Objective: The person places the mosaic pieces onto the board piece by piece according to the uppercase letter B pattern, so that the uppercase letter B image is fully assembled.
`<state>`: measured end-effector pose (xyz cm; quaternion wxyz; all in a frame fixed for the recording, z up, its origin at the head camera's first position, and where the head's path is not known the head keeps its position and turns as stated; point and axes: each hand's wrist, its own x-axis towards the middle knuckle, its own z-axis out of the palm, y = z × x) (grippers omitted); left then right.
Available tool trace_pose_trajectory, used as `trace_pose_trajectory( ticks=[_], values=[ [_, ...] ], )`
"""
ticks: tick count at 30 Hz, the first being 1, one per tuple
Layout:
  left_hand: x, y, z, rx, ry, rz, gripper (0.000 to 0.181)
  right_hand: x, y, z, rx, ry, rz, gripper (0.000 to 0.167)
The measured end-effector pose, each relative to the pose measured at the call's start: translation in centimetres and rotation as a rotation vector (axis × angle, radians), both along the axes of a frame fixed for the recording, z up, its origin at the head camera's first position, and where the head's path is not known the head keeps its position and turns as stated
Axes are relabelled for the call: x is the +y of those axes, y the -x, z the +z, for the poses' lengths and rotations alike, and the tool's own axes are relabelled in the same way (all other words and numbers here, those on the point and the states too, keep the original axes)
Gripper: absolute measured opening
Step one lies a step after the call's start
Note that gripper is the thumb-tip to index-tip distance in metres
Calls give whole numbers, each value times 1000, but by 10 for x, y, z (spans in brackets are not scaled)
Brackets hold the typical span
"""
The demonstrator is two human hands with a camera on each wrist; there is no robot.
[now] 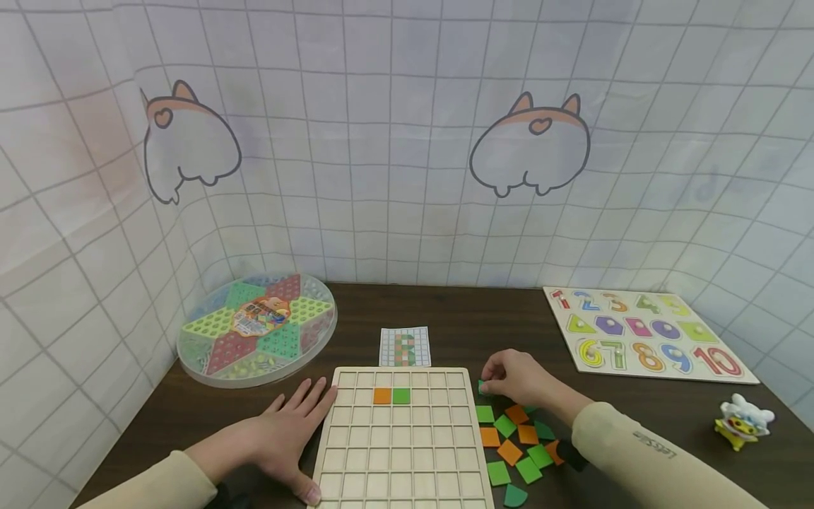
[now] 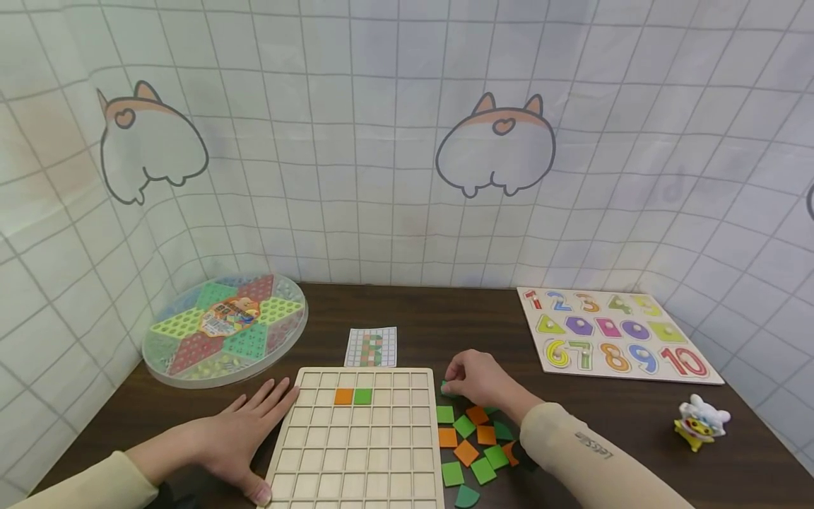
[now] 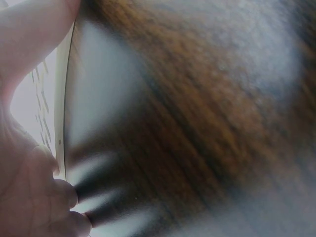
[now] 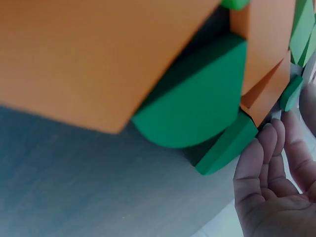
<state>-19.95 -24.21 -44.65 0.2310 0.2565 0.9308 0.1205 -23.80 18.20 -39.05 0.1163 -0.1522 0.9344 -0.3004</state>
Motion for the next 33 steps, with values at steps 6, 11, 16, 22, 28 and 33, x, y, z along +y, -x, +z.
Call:
trace_pose_trajectory(
  ticks=[6,11,16,22,28,33],
  values=[
    [0,0,-1,12,6,-2,149,-1,-1,0,-8,-28,0,22],
    [1,-1,0,15,8,1,150,-3,-2,-1,15,-52,-5,16],
    [2,-1,1,8,12,4,149,-5,-3,0,30,-63,-8,13],
    [3,-1,4,2,12,6,149,-14,-6,8,32,-27,-32,14],
    [4,-1,5,-2,7,-1,148,-39,-11,14,38,22,-2,15],
    [3,-1,3,0,10,2,149,-66,-13,12,30,22,47,15]
  ],
)
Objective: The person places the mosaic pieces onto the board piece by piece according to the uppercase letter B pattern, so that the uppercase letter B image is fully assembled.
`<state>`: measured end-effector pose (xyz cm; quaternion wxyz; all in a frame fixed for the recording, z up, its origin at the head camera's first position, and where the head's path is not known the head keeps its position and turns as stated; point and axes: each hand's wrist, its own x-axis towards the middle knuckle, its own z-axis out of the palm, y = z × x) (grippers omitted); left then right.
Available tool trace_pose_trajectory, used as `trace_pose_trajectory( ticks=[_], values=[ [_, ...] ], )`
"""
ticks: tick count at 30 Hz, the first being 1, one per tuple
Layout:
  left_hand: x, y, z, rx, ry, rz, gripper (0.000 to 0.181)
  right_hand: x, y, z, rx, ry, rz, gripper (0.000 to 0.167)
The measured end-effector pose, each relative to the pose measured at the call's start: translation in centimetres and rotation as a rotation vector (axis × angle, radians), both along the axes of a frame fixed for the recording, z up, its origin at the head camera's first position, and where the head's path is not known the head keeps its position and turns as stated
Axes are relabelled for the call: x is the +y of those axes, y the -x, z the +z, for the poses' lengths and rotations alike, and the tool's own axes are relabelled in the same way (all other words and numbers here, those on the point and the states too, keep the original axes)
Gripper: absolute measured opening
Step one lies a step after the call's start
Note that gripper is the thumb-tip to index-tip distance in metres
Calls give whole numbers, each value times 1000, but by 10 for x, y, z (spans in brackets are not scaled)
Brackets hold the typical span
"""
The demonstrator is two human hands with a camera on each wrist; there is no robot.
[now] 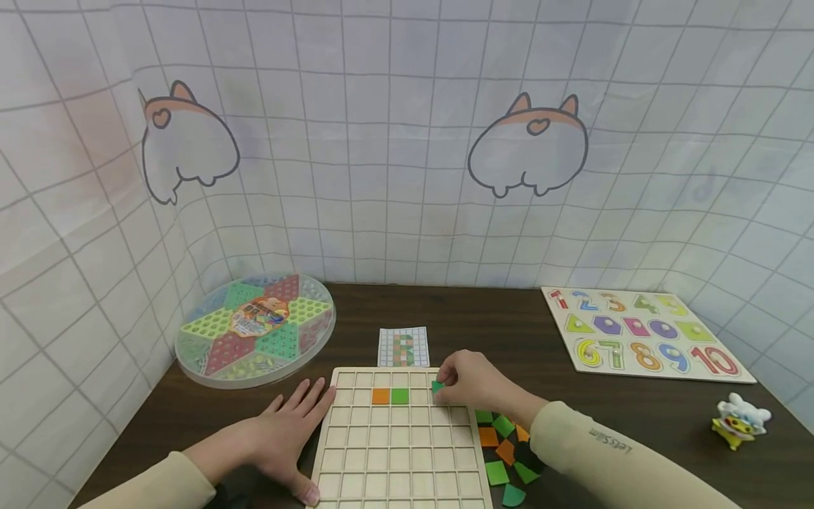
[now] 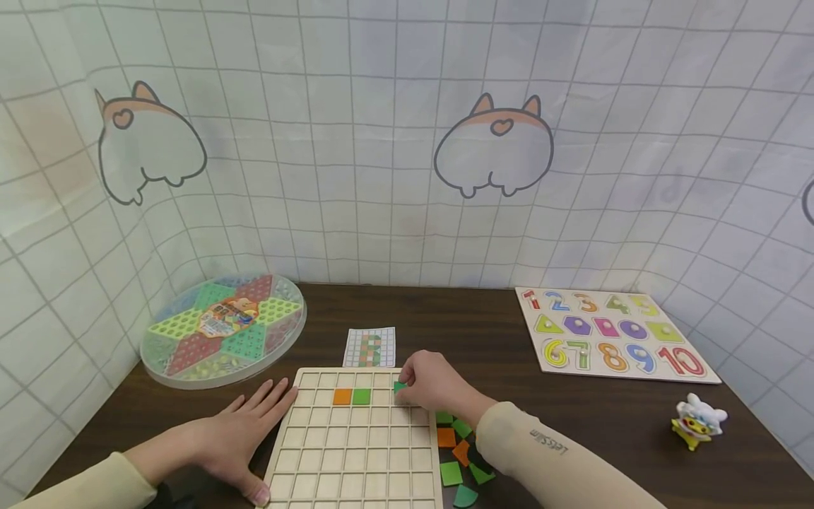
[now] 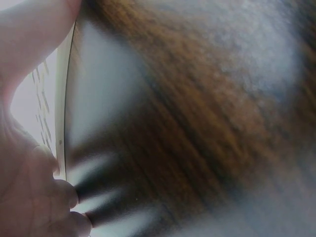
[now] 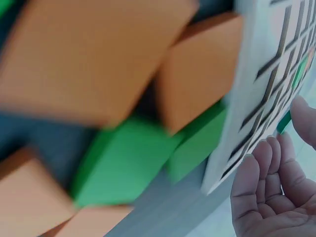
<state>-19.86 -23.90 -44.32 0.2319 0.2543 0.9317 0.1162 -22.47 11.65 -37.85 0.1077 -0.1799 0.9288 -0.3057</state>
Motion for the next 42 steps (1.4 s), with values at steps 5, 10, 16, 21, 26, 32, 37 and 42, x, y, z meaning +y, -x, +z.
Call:
trace_pose_trajectory(
  ticks=[5,10,16,21,26,32,37,42],
  values=[
    [-2,1,-2,3,1,-3,150,-21,-2,-2,18,-28,35,15],
    [-3,1,-4,10,-4,-4,150,-34,-4,-2,14,-44,18,13],
    [-1,0,-2,14,4,2,150,-39,-3,-2,-3,-56,-2,14],
    [-1,0,-1,11,1,3,150,-41,-2,-2,-28,-49,-10,14],
    [0,-1,1,6,-1,5,150,-42,-3,-1,-34,-45,-9,16],
    [-1,0,-1,1,0,3,150,-35,-4,-1,-19,-25,20,9],
    [-2,1,-3,2,1,1,150,-30,-3,-2,2,-29,23,5],
    [0,0,0,2,-5,2,150,-28,-4,-2,-12,-12,35,9]
  ],
)
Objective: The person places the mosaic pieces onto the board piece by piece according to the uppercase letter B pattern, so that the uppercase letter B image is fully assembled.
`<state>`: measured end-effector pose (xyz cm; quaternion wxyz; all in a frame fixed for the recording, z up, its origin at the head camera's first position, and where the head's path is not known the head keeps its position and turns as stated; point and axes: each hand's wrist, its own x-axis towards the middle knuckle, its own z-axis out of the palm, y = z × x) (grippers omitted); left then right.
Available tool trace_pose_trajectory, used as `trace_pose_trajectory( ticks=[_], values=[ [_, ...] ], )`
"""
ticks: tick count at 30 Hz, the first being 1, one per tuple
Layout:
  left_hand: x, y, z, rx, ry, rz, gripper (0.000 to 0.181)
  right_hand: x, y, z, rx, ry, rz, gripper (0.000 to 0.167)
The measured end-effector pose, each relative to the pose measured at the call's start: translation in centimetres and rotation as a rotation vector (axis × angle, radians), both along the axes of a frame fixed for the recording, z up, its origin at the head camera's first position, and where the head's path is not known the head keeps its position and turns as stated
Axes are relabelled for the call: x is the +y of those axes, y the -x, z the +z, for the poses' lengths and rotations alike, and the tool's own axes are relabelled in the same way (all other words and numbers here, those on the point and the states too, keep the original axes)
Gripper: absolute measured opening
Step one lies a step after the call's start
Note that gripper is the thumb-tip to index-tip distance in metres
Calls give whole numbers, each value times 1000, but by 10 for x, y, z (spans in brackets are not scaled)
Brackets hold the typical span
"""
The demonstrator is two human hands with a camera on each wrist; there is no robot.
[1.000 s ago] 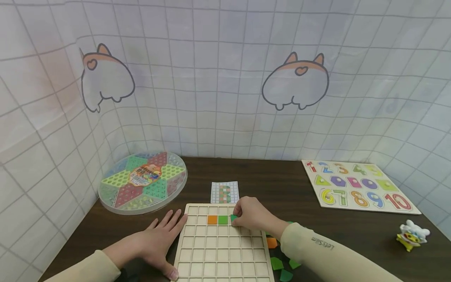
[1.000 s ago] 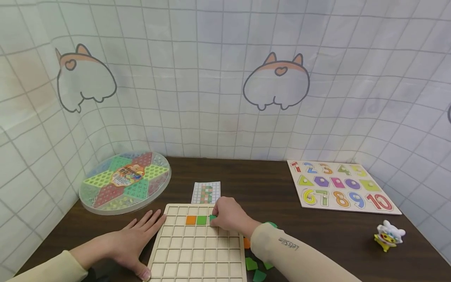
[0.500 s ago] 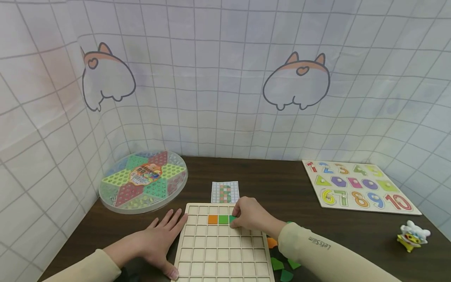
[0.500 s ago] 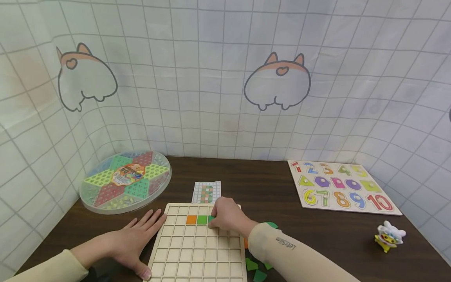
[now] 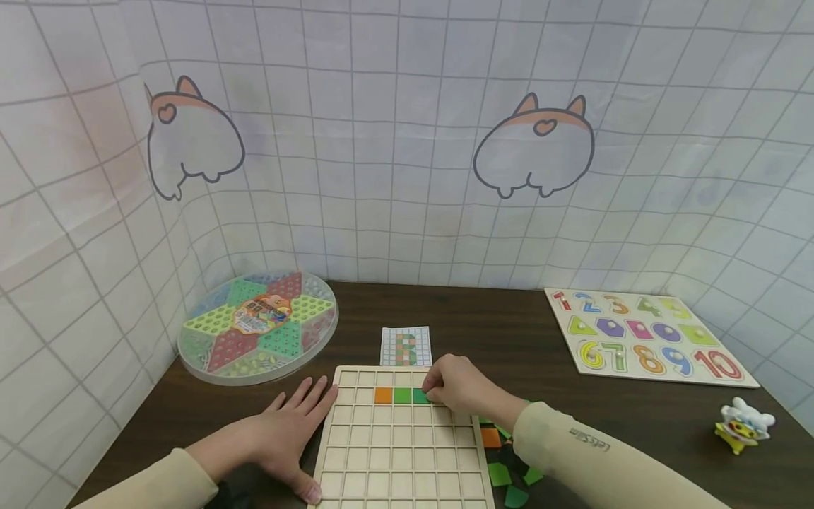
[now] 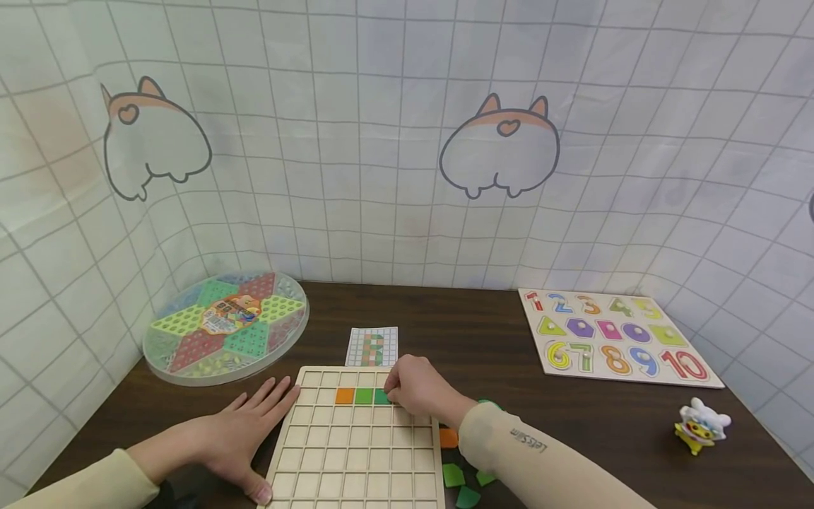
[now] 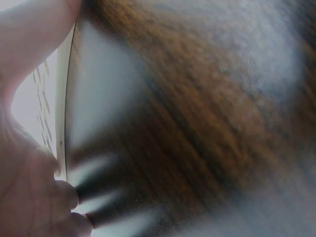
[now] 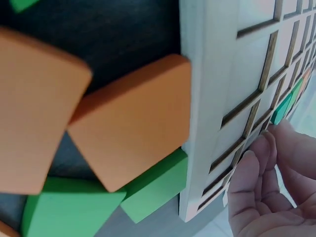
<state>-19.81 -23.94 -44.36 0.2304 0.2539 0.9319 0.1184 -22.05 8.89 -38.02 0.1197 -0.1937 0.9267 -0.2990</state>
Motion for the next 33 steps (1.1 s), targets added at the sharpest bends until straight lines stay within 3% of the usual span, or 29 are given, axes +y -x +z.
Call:
trace_pose_trajectory(
  ticks=[11,22,25,33],
  values=[
    [2,-3,3,-7,7,8,150,14,0,6,-10,19,1,12],
    [2,0,4,-5,20,11,150,76,10,8,4,30,-60,7],
    [1,1,2,-9,22,13,150,87,8,4,-9,29,-44,6],
    [-2,3,-3,-12,7,5,148,96,3,-3,-65,27,96,17]
  ],
)
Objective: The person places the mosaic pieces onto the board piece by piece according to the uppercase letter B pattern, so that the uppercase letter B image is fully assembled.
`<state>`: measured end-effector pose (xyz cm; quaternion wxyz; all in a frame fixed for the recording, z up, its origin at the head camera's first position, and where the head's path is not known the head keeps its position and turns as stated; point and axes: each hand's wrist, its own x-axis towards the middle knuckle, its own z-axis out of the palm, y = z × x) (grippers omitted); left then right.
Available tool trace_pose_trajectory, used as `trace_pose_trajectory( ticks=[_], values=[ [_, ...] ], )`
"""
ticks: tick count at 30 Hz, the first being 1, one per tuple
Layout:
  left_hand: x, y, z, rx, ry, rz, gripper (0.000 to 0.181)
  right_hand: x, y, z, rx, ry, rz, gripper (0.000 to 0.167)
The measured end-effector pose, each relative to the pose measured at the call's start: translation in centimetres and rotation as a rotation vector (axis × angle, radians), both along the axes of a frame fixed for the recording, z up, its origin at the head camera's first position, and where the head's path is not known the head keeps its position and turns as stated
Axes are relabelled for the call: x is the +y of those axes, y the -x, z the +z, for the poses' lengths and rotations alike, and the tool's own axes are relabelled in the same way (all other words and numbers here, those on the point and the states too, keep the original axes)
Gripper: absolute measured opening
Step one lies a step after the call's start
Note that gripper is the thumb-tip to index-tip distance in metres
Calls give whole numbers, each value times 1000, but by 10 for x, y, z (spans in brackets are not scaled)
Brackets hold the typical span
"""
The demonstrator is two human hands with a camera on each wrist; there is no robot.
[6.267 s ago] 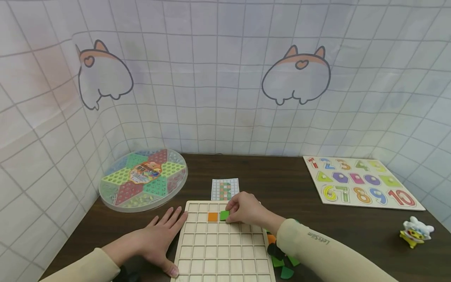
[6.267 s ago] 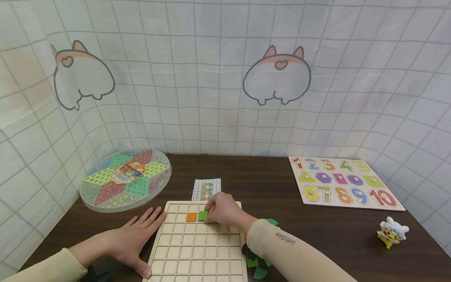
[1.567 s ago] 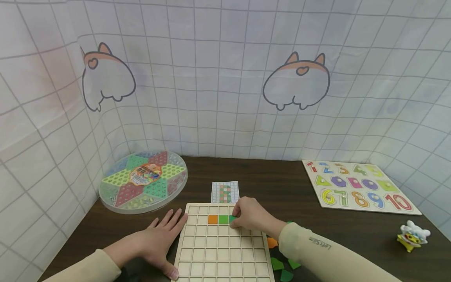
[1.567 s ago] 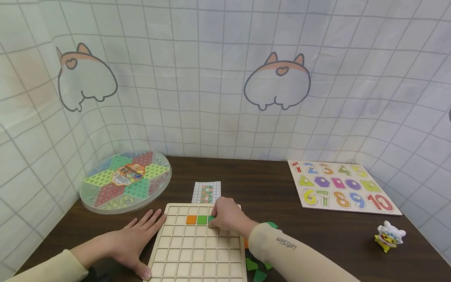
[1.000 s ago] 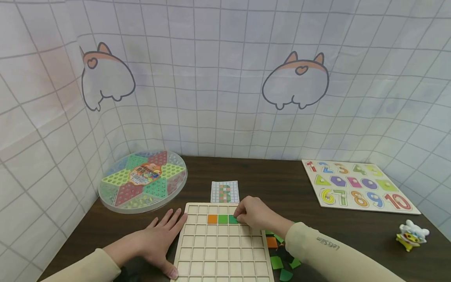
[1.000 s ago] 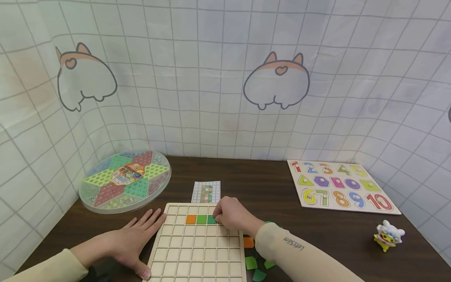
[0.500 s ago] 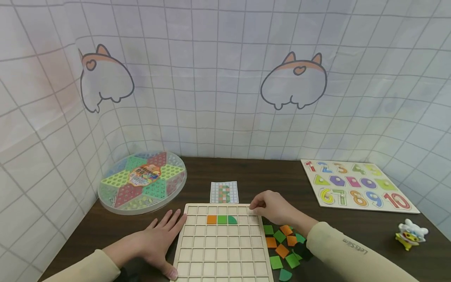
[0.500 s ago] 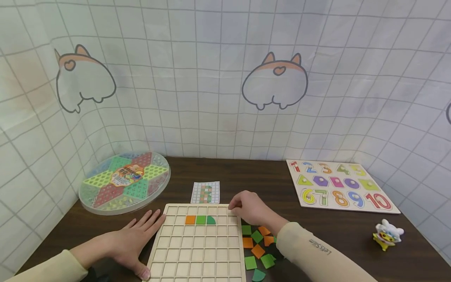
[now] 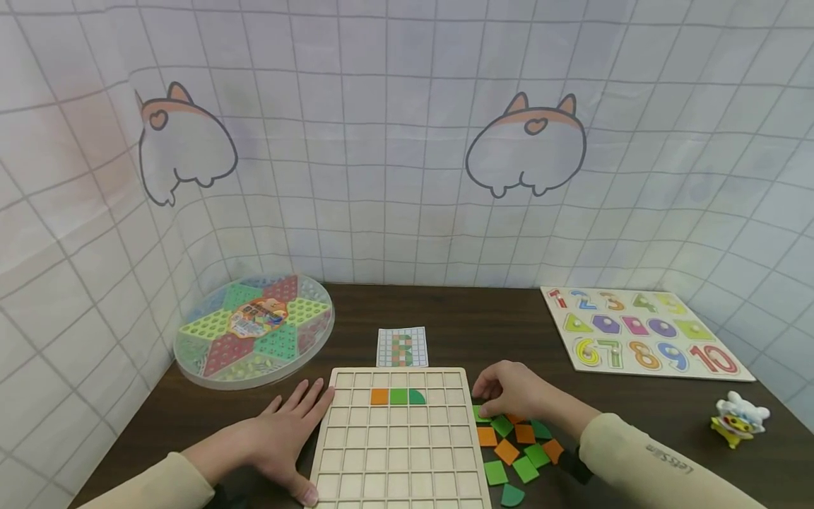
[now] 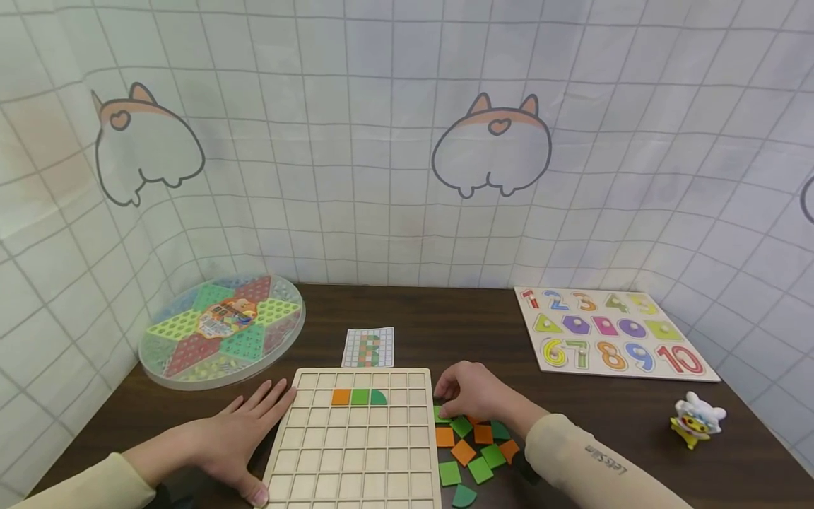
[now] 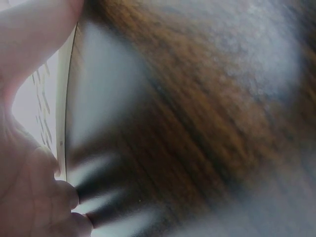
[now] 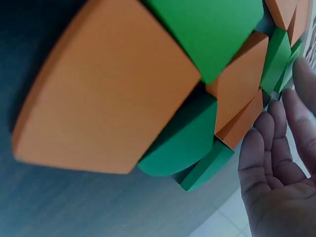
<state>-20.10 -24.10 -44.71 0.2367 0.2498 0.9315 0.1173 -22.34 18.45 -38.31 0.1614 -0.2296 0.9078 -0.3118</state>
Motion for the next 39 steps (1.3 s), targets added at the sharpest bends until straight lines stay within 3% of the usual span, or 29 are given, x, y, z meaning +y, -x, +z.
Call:
trace_pose_trajectory(
  ticks=[6,12,31,39],
  values=[
    [2,-2,3,12,1,3,149,0,-1,1,-30,-22,18,23],
    [4,-4,6,8,-6,4,148,-1,-1,0,17,-63,25,20],
    [5,-6,6,28,3,-2,149,-5,-5,0,34,-139,-83,20],
    [4,-4,6,28,12,-2,151,-7,-4,9,99,-78,-99,19]
  ],
)
